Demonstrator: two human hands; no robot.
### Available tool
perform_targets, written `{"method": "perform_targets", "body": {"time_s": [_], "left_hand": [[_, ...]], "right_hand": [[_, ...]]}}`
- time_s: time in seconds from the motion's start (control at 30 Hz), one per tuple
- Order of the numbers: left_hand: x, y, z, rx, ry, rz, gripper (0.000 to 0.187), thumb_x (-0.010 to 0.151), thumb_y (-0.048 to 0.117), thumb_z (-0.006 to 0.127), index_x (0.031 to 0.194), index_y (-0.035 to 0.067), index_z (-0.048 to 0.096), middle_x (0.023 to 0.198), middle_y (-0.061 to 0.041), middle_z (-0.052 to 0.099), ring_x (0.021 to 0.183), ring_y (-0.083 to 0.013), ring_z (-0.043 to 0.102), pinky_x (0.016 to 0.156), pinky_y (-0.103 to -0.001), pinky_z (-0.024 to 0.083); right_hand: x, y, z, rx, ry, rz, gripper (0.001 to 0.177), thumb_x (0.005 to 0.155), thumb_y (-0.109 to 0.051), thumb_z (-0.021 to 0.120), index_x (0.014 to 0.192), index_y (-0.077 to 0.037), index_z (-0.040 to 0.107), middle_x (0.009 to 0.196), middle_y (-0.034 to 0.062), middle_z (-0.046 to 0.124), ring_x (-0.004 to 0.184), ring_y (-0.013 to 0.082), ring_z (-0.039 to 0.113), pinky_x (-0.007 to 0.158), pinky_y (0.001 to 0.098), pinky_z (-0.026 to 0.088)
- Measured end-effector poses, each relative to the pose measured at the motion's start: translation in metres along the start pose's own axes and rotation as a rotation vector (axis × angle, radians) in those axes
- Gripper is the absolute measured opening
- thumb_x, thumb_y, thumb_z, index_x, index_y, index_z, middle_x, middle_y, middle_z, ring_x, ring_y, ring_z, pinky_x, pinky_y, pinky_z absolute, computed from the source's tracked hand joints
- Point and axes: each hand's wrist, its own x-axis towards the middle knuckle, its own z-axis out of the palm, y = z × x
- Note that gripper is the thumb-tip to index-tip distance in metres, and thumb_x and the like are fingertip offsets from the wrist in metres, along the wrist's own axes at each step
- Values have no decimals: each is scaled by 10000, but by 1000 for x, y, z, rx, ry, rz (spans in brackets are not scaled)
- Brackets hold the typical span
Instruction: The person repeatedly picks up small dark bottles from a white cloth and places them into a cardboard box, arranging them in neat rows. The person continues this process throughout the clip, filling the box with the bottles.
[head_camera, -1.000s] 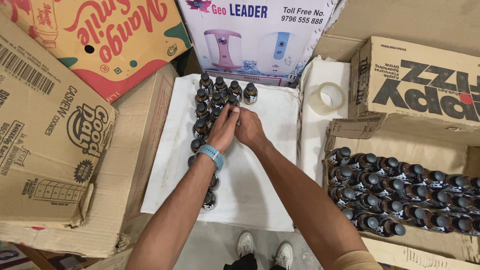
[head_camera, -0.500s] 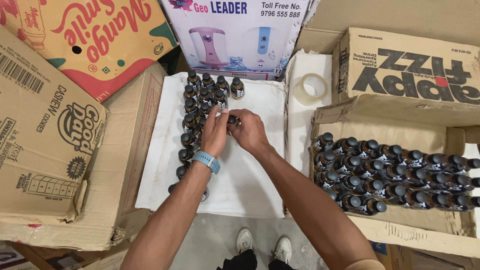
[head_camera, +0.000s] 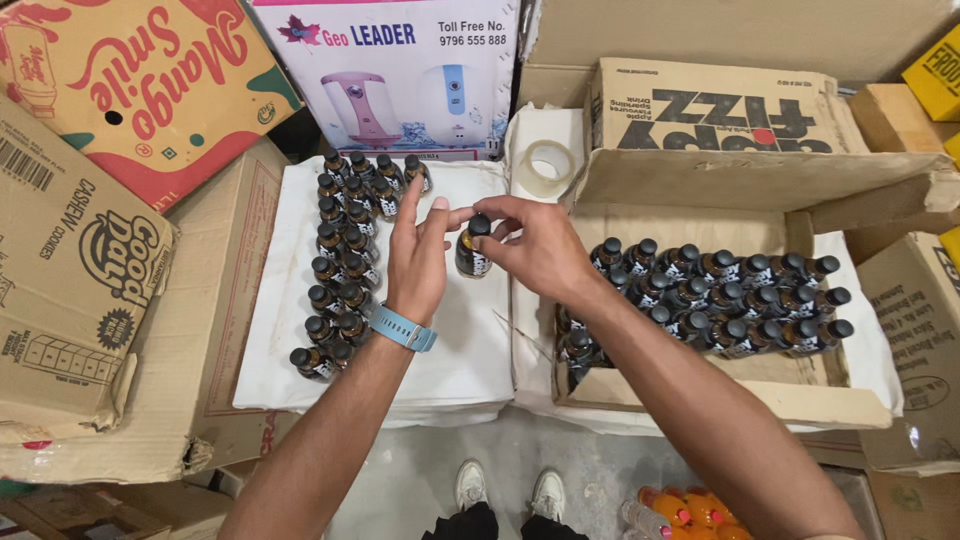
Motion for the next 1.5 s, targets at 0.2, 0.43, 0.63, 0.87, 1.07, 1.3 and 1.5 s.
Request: {"method": "perform_targets", "body": {"time_s": [0.2, 0.43, 0.63, 0.87, 1.07, 1.3, 1.5], "left_hand": [[-29, 19, 57, -148, -232, 32, 689, 1053, 341, 455, 1586, -4, 186, 1155, -250, 730, 1100, -272, 689, 964, -426, 548], [-50, 18, 126, -140, -465, 22, 688, 1064, 353, 456, 1598, 11, 188, 1241, -380, 640, 1213, -464, 628, 1016, -525, 534], [-68, 16, 182, -76, -586, 15, 683, 1062, 369, 462, 1597, 19, 220, 1263, -385, 623, 1229, -463, 613, 1035, -515, 528], [-87, 19, 220, 67, -688, -59, 698, 1054, 426, 445, 1582, 8, 257, 1291, -372, 609, 1238, -455, 610, 993, -509, 557], [-84, -18, 241, 165, -673, -207, 686, 1026, 475, 486, 1558, 63, 353, 1191, -341, 669, 1129, -406, 683, 840, -471, 627], [-74, -47, 250, 392, -681, -195, 696, 1003, 510, 455, 1506, 30, 434, 1063, -225, 750, 1068, -324, 721, 859, -461, 642], [-77, -48, 244, 486, -706, -164, 747, 999, 585, 397, 1510, 42, 442, 1086, -176, 762, 1237, -370, 633, 1090, -527, 471]], "right_hand": [[-59, -12, -77, -103, 35, 14, 433, 750, -87, 778, 1180, -55, 741, 1027, 183, 764, 828, 203, 703, 764, 317, 638], [-110, 19, -142, -277, 67, 61, 459, 736, -161, 798, 1191, -131, 746, 999, 57, 774, 860, 139, 727, 752, 332, 636], [-151, 34, -186, -303, 112, 159, 472, 739, -144, 789, 1209, -139, 746, 993, 65, 785, 890, 159, 734, 774, 291, 620], [-179, 65, -212, -358, 42, 247, 505, 745, -174, 780, 1247, -155, 727, 1030, 50, 796, 930, 191, 749, 828, 347, 588], [-188, 111, -204, -395, -57, 256, 504, 744, -184, 783, 1245, -185, 726, 1025, 39, 798, 921, 202, 757, 835, 387, 587], [-185, 159, -190, -400, -129, 300, 477, 713, -241, 804, 1184, -194, 739, 999, 23, 801, 977, 200, 765, 873, 396, 582], [-184, 171, -181, -468, -165, 373, 419, 716, -297, 808, 1125, -226, 750, 901, -2, 793, 972, 210, 762, 855, 399, 584]]}}
